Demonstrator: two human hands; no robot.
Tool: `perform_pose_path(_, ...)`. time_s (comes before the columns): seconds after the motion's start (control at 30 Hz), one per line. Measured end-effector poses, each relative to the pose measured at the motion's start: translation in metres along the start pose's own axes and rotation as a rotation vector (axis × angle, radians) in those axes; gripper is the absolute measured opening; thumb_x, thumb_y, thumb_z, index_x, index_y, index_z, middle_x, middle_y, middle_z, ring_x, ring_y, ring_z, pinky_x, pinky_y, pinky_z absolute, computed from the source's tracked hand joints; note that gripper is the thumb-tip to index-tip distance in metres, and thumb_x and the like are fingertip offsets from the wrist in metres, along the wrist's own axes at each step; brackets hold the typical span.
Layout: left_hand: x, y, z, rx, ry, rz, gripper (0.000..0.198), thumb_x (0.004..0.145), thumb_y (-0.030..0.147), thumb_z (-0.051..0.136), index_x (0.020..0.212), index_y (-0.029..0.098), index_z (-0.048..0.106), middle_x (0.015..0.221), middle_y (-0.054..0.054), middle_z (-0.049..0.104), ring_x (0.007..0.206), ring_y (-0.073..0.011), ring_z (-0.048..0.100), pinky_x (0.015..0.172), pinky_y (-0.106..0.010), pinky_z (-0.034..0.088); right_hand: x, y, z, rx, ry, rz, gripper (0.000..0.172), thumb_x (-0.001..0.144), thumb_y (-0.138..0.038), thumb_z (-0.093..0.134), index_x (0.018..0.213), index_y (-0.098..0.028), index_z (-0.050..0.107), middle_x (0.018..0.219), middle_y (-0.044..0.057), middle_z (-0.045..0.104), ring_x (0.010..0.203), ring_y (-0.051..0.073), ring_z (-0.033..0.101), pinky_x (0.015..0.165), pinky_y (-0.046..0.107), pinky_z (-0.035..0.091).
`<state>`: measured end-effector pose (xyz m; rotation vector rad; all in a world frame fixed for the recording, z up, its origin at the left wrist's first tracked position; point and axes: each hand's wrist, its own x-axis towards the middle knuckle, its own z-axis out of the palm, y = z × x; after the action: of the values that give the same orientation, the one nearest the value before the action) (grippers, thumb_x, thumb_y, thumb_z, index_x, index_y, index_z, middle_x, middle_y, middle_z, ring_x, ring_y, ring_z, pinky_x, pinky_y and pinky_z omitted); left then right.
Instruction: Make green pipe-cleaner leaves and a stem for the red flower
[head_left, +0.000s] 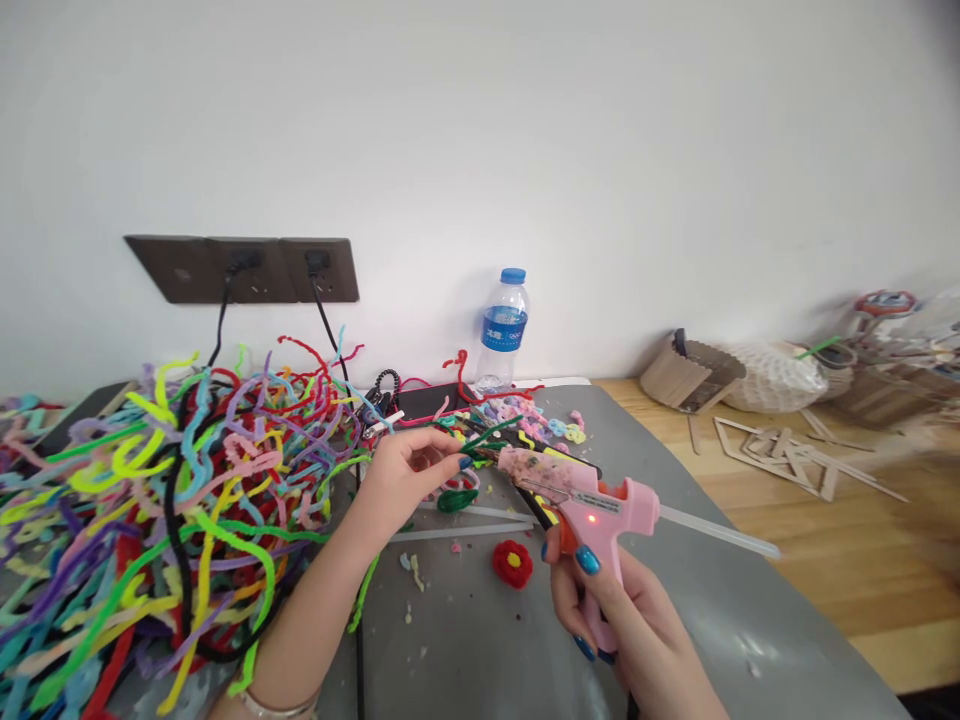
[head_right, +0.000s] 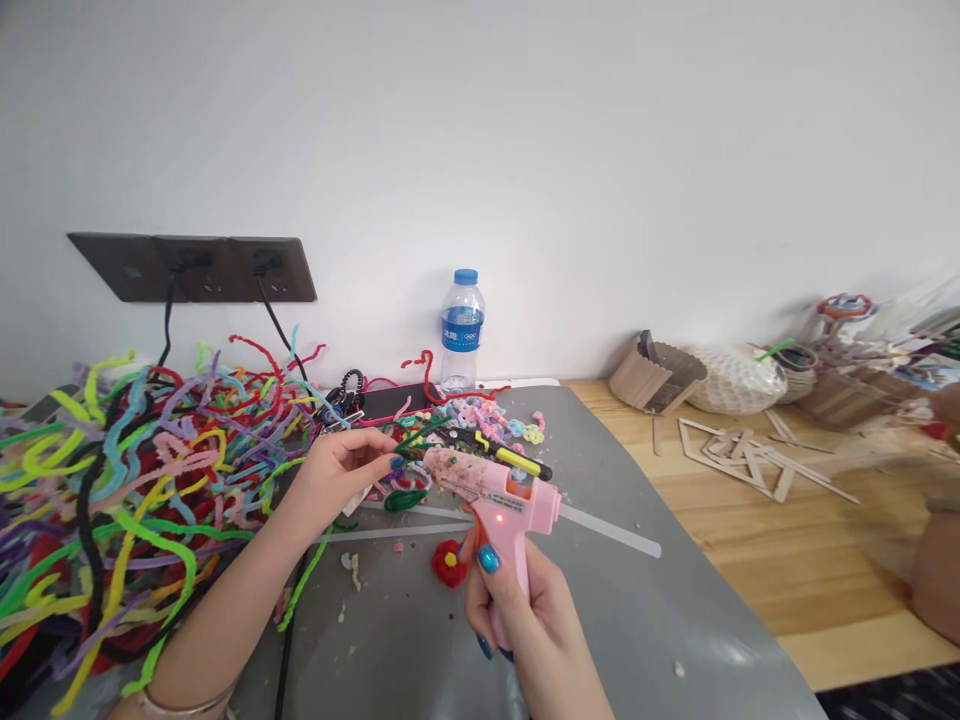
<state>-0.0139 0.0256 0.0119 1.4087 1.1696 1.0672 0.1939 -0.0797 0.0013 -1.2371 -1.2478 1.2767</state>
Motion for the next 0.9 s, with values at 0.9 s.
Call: perform_pose_path(0.9,-0.002,0.004,0.001,0.061,-0.005,0.032,0.019,0.072,0.033,0.071,0.079,0.016,0.074,0.062,-0.002,0.065,0.052,-0.0120,0.051,0.047,-0.022,0.042,-0.004,-0.009,0.004,-0.035,0.087,0.025,0.053,0.090,-0.069,0.051,0.071,-0.020,0.056,0.048,-0.003,0.043,0.048,0.012,0.030,0.051,0.028,0.028)
